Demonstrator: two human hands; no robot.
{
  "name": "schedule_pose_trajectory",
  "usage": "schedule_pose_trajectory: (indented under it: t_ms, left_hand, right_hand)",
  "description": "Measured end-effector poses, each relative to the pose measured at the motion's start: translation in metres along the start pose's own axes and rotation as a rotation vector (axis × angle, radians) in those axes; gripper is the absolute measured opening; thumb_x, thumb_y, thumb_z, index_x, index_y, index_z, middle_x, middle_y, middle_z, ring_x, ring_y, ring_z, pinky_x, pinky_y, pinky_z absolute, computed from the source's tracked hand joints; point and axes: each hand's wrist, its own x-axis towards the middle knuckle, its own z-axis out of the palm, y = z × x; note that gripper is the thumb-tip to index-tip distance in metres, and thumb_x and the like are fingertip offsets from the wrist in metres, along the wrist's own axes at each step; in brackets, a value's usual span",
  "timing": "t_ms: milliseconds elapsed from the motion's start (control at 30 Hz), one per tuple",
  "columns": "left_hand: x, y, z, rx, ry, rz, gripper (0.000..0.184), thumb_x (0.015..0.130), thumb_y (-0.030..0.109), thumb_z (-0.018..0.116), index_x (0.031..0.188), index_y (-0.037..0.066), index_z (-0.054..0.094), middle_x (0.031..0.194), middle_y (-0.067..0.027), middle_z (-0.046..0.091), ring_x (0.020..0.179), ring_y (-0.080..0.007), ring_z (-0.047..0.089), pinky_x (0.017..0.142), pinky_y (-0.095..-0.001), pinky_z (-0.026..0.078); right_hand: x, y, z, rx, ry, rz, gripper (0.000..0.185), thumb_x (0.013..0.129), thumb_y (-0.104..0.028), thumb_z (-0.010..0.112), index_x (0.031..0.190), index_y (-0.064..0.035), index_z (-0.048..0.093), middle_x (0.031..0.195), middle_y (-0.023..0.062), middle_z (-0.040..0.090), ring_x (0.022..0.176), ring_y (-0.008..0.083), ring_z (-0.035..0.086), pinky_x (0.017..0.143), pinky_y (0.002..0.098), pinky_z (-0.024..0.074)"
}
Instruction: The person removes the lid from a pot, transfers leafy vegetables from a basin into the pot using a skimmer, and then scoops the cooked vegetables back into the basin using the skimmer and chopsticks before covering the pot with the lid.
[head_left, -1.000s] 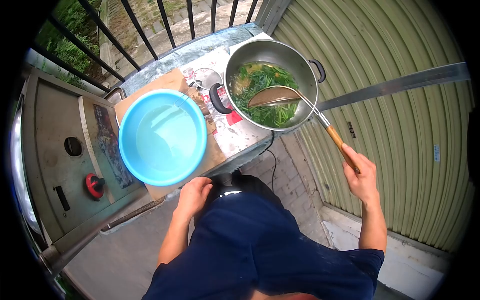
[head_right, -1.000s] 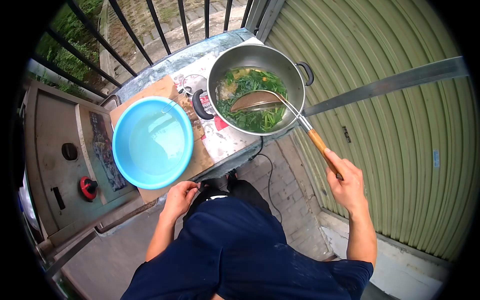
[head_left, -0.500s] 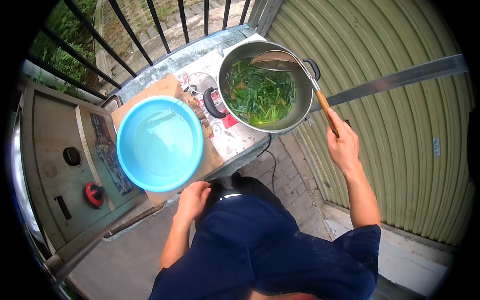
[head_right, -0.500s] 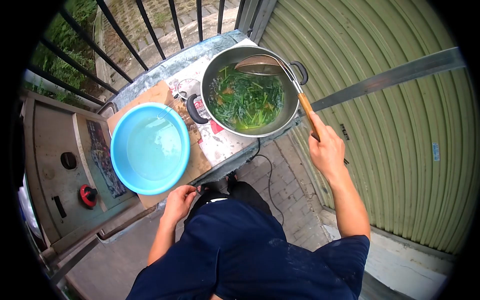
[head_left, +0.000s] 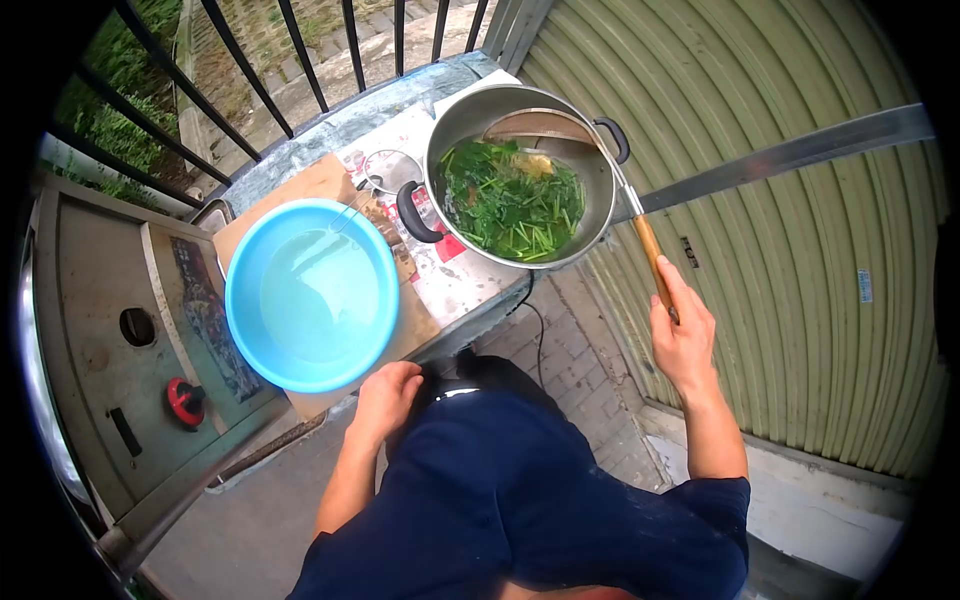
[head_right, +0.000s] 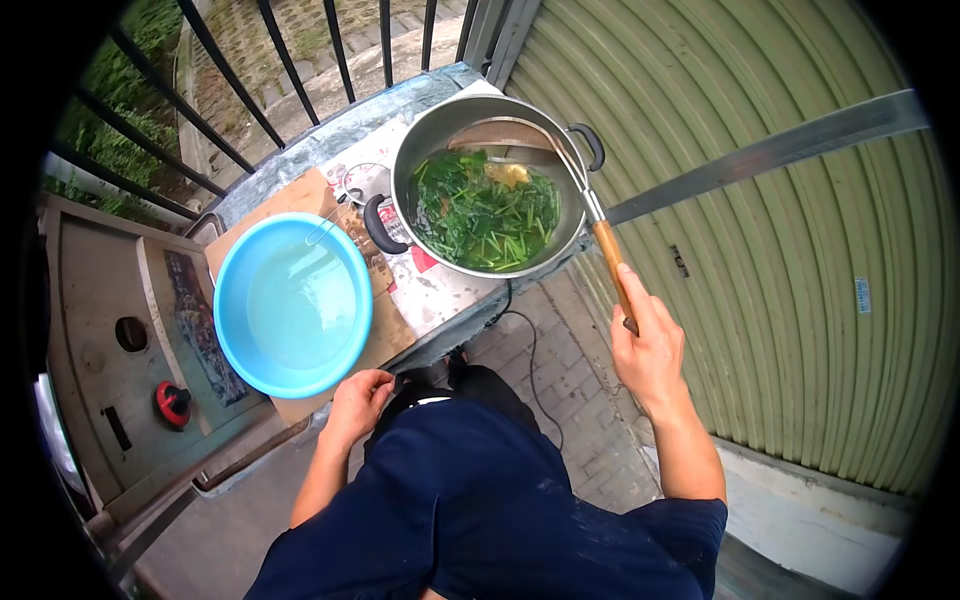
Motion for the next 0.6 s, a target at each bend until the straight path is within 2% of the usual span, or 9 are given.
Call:
schedule_pose_trajectory:
  t_ms: [100,167,200,367,433,567,600]
  left_hand:
    - [0.004,0.003,-0.003,0.013,-0.016,0.032,0.023,0.097,0.019,0.071,0.114,0.004,0.076,0.114,-0.0193,0.076,0.108,-0.0401,0.071,0.094,-0.0481,0.057]
    - [0.006,0.004,-0.005,0.005,-0.021,0.042,0.023,0.097,0.019,0.071,0.114,0.004,0.076,0.114,-0.0192,0.076,0.108,-0.0399,0.071,0.094,-0.0479,0.057]
    - [0.006,0.005,-0.006,0.018,-0.021,0.046,0.023,0.097,0.018,0.071,0.114,0.004,0.076,0.114,-0.0191,0.076,0.108,-0.0398,0.071,0.094,-0.0478,0.057]
    - [0.001,-0.002,-0.007,0.022,-0.017,0.015,0.023,0.097,0.018,0.071,0.114,0.004,0.076,0.114,-0.0186,0.076,0.108,-0.0394,0.072,0.094,-0.0476,0.057]
    - [-0.003,-0.004,-0.007,0.018,-0.020,-0.005,0.023,0.097,0.019,0.071,0.114,0.004,0.076,0.114,-0.0183,0.076,0.108,-0.0394,0.072,0.094,-0.0476,0.057]
    - [-0.007,-0.005,-0.005,-0.009,-0.016,-0.024,0.023,0.097,0.019,0.072,0.114,0.004,0.076,0.114,-0.0181,0.076,0.108,-0.0395,0.072,0.094,-0.0476,0.057]
    - [-0.006,-0.006,-0.004,-0.006,-0.020,-0.018,0.023,0.097,0.019,0.072,0.114,0.004,0.076,0.113,-0.0183,0.076,0.108,-0.0396,0.072,0.094,-0.0477,0.057]
  right_hand:
    - [0.015,0.001,0.006,-0.058,0.054,-0.004,0.062,0.092,-0.003,0.069,0.150,-0.0213,0.062,0.093,0.0135,0.070,0.075,0.0316,0.070,0.067,0.0411,0.0580]
    - [0.029,0.015,0.030,-0.119,0.089,-0.075,0.063,0.090,-0.003,0.070,0.150,-0.0222,0.063,0.088,0.0110,0.067,0.071,0.0325,0.068,0.065,0.0439,0.0579]
    - [0.034,0.024,0.043,-0.200,0.092,-0.114,0.070,0.086,-0.003,0.072,0.151,-0.0240,0.061,0.086,0.0088,0.063,0.069,0.0328,0.068,0.063,0.0470,0.0577]
    - [0.038,0.041,0.082,-0.343,-0.005,-0.104,0.082,0.081,-0.005,0.072,0.157,-0.0280,0.053,0.089,0.0087,0.060,0.071,0.0333,0.069,0.061,0.0494,0.0583]
    - [0.031,0.037,0.081,-0.395,-0.118,-0.010,0.081,0.082,-0.006,0.071,0.158,-0.0279,0.052,0.089,0.0114,0.060,0.073,0.0361,0.069,0.065,0.0522,0.0584]
    - [0.012,0.024,0.053,-0.329,-0.160,0.102,0.074,0.087,-0.007,0.070,0.157,-0.0257,0.054,0.095,0.0147,0.067,0.081,0.0390,0.071,0.072,0.0507,0.0602]
    - [0.006,0.022,0.044,-0.184,-0.117,0.101,0.069,0.089,-0.007,0.070,0.155,-0.0234,0.057,0.098,0.0163,0.070,0.084,0.0394,0.072,0.074,0.0487,0.0602]
